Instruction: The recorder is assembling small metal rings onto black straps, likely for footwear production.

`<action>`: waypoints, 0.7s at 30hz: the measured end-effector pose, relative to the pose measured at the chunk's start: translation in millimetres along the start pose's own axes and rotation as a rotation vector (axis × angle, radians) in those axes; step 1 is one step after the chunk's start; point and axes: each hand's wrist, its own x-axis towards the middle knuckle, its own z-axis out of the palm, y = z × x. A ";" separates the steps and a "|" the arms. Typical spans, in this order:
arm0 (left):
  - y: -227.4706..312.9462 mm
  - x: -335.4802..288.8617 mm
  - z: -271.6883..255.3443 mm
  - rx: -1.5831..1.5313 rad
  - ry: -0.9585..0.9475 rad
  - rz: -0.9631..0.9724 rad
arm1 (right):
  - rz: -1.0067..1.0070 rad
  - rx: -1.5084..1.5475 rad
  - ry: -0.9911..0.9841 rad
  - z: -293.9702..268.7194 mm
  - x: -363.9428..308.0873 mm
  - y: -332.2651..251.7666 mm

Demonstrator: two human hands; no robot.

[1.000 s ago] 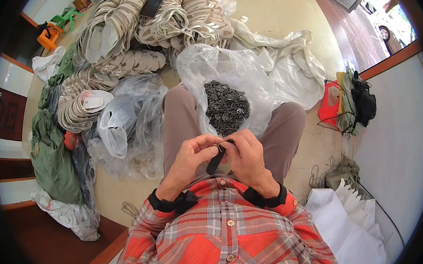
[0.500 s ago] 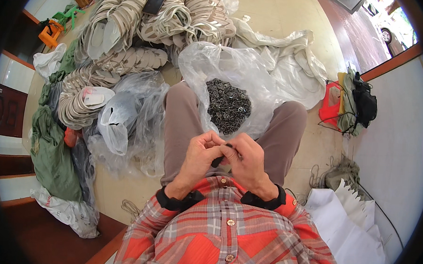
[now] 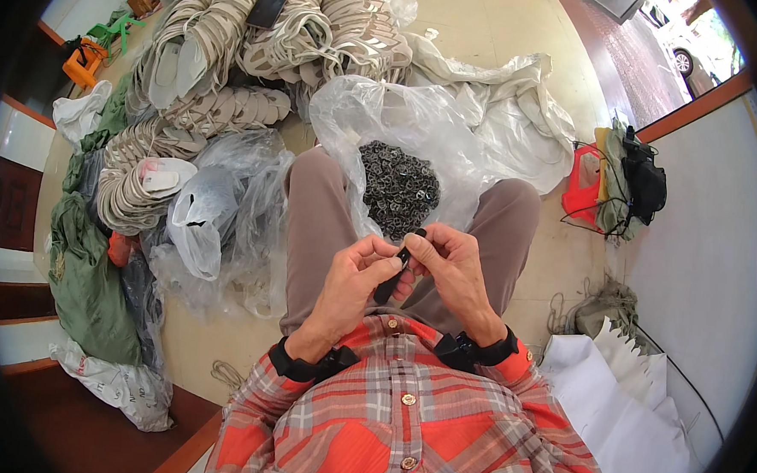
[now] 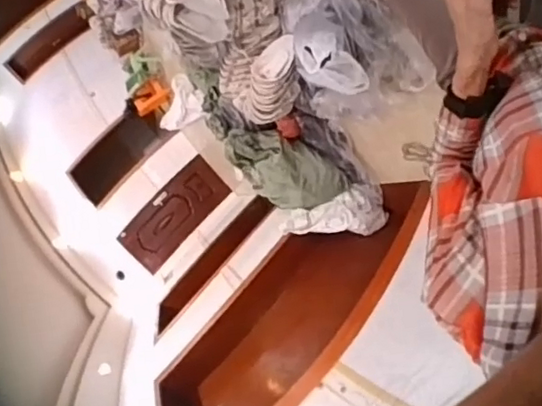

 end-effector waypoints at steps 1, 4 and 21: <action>-0.2 0.2 1.4 0.000 -0.002 -0.001 | 0.000 0.000 0.002 -1.6 -0.2 0.5; -1.6 -0.3 2.5 0.015 -0.002 0.020 | -0.014 -0.081 -0.002 -3.1 -1.0 2.2; -5.6 -7.0 2.0 0.228 0.031 0.167 | 0.392 0.521 -0.217 -17.5 10.6 17.6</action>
